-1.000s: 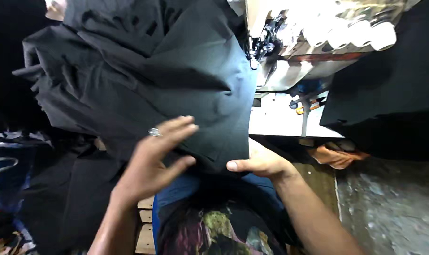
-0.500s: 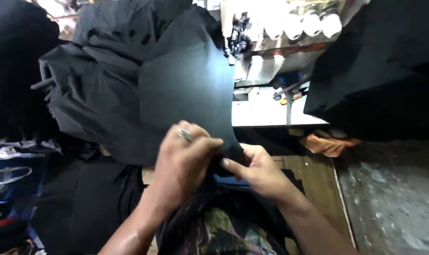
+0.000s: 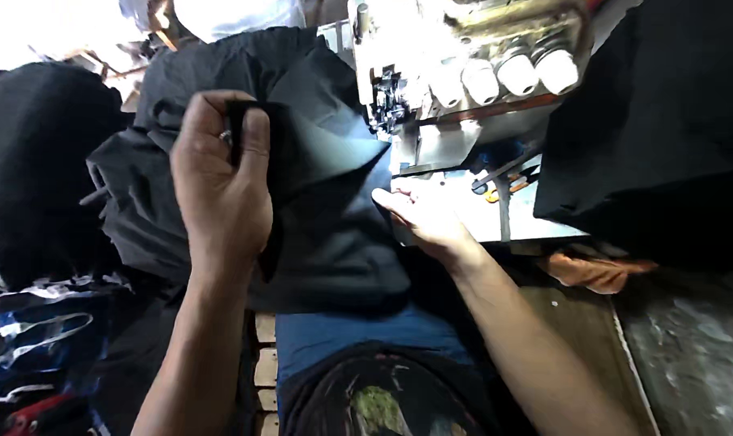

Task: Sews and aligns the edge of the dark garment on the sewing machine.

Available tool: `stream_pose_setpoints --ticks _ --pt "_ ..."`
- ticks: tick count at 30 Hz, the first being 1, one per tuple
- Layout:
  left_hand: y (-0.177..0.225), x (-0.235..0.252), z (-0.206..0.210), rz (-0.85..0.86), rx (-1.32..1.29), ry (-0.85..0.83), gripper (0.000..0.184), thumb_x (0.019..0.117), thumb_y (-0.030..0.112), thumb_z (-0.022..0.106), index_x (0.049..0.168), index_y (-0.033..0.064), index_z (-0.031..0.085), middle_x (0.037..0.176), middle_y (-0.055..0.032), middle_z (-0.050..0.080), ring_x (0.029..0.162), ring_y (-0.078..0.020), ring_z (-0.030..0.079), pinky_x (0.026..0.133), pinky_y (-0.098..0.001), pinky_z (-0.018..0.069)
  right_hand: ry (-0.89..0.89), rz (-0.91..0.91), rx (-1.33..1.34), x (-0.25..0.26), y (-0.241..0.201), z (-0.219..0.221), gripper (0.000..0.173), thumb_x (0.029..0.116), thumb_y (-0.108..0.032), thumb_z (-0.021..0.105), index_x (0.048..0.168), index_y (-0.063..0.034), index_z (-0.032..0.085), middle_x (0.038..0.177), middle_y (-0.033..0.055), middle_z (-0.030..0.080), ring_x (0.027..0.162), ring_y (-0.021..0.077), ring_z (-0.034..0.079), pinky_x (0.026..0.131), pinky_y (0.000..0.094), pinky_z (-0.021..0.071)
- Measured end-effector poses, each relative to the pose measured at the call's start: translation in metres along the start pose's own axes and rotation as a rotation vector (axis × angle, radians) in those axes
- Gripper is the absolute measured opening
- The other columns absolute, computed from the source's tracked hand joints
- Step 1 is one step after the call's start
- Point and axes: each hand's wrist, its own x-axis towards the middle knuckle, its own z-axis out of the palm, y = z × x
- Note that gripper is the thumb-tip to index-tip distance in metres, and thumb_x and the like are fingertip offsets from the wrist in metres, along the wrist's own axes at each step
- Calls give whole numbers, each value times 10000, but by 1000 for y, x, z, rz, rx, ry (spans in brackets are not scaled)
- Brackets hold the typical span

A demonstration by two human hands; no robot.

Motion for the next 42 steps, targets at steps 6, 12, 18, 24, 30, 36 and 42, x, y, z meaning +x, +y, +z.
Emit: stream_pose_setpoints --ticks 6,12,18,24,30,36,42 --pt "-2 -74 39 200 -94 -342 142 1060 209 568 1075 76 616 949 -8 735 846 -20 693 743 -180 570 104 -70 -206 -16 -11 -11 112 961 -158 661 868 -159 723 677 -89 643 583 -14 582 534 182 491" --pt "-20 -104 66 154 -168 -263 124 1053 205 579 1080 84 569 947 -38 740 852 -110 748 754 -247 636 181 -119 -248 -27 0 -9 111 928 -169 649 909 -124 748 781 -91 698 694 -63 641 628 112 552" --pt "-34 -83 86 184 -67 -186 143 1060 225 567 1048 85 591 925 -32 742 837 -71 732 744 -195 599 192 -190 -157 -17 2 -12 149 939 -117 621 944 -52 755 834 -62 722 747 -69 656 680 97 563" --pt "-39 -45 92 262 77 -128 156 1034 179 615 989 37 663 893 -38 746 831 -9 693 742 -146 546 218 -232 -191 -9 -3 -16 135 919 -116 665 985 -46 759 842 -49 741 742 -47 677 681 116 582" --pt "-41 -39 93 270 123 -121 113 980 117 668 976 14 714 874 -51 745 773 -32 689 667 -179 548 223 -207 -174 -11 -6 -19 75 902 -157 755 949 -104 778 820 -53 744 712 -16 676 658 134 572" --pt "-25 -82 84 291 309 -180 59 926 165 727 910 164 784 902 20 731 872 -131 586 815 -352 390 129 -39 102 -52 -10 -19 119 870 -13 760 985 -42 762 824 23 747 687 87 706 634 214 618" --pt "-18 -98 81 301 407 -184 141 944 164 704 983 232 822 964 47 742 966 -149 577 913 -436 324 118 30 169 -72 -11 -14 165 855 43 740 1007 -22 746 865 70 753 762 141 738 741 273 644"
